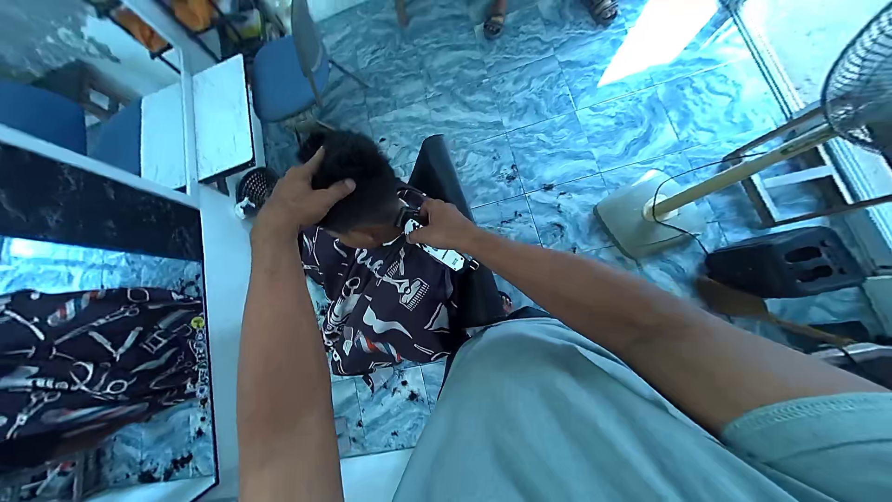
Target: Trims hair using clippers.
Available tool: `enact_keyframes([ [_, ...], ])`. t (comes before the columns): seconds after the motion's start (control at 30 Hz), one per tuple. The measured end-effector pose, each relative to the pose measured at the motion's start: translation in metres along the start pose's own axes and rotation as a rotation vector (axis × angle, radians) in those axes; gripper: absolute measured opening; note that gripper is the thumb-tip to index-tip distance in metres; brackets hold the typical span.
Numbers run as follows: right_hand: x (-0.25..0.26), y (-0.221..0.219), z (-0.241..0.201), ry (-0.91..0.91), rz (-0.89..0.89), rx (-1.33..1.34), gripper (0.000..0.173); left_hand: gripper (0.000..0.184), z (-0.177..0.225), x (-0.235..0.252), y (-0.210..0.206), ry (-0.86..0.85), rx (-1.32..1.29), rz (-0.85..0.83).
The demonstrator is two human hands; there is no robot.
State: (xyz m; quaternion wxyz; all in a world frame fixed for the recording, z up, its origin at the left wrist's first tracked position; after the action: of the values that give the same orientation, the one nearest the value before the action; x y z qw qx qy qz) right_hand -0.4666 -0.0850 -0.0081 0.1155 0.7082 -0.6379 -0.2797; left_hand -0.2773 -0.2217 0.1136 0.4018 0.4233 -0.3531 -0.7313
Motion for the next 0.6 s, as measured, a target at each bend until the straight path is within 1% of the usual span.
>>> enact_keyframes([
  [0.1,0.002,0.002,-0.003,0.025,-0.036,-0.056,0.058,0.086,0.010,-0.001,-0.003,0.066,0.057,0.018],
  [0.23,0.002,0.003,-0.004,0.050,-0.006,0.017,0.055,0.087,0.025,0.002,-0.003,0.092,0.122,0.021],
  [0.33,0.003,0.000,-0.003,0.107,0.024,0.096,0.054,0.087,0.030,0.008,-0.003,0.091,0.145,0.012],
  [0.43,0.005,-0.002,0.001,0.080,0.013,0.103,0.055,0.086,0.032,0.013,-0.003,0.083,0.141,-0.006],
  [0.53,0.005,-0.001,-0.007,0.137,0.022,0.190,0.052,0.086,0.032,0.016,-0.003,0.070,0.149,-0.018],
  [0.6,0.005,-0.001,-0.009,0.142,0.006,0.185,0.050,0.084,0.033,0.016,-0.003,0.070,0.155,-0.027],
])
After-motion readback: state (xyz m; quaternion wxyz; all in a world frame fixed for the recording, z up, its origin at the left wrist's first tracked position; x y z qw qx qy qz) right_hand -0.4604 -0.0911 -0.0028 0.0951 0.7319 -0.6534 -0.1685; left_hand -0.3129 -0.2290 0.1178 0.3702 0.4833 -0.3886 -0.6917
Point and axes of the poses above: each hand's wrist, its own x-axis towards the middle knuckle, its own y-axis out of the back of the hand, z = x × y, the point moved 7 cm from there along x, towards the middle knuckle, and after that the axes turned 11 degrees about y, right-handed, at the moved point
